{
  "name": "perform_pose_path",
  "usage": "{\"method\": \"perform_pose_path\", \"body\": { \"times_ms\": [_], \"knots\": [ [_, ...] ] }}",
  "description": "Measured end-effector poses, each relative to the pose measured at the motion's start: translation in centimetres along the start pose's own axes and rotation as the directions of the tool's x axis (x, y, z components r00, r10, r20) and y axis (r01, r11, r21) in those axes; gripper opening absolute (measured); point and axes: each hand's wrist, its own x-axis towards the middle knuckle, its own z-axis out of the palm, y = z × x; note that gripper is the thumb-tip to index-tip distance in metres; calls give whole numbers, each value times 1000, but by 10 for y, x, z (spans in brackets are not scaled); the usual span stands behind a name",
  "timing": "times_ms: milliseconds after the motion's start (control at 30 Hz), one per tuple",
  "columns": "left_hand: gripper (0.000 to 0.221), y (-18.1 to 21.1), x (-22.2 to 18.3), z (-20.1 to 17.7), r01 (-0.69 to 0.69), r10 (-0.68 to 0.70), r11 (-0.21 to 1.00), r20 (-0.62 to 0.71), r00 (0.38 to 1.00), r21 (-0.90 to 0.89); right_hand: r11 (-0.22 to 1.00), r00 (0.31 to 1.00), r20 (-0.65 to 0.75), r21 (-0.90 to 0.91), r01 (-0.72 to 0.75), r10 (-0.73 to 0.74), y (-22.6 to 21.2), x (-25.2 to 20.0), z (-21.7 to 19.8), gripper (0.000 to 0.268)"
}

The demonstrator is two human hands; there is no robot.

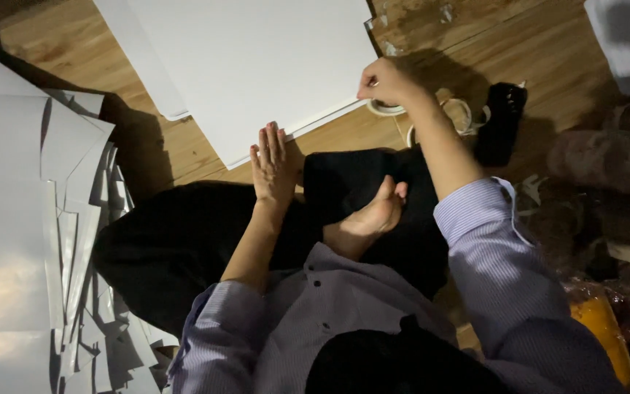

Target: The person applies strips of double-sided tape to the edges of large paper sheets while sitting on a wooden floor. They peel the backing from the tape and press the sheets together.

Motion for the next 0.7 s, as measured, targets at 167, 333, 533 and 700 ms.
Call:
{"method": "perform_pose_path", "body": {
  "times_ms": [167, 333, 533, 700],
  "knots": [
    [100, -1, 3, -2, -1, 0, 1000, 74, 997, 16, 999, 987, -154, -29, 34, -38, 29, -6, -23, 5],
    [98, -3, 3, -22, -37, 32, 999, 153, 988, 32, 993, 969, -244, -107, -58, 30, 46, 3, -26, 6],
    [99, -4, 4, -29, -40, 48, 998, 148, 988, -56, 986, 957, -264, -77, -145, 120, 32, 0, -25, 5],
    [101, -2, 6, -17, 3, 4, 999, 138, 990, -52, 963, 948, -239, -113, -243, 211, 41, 10, -21, 2]
  ]
}}
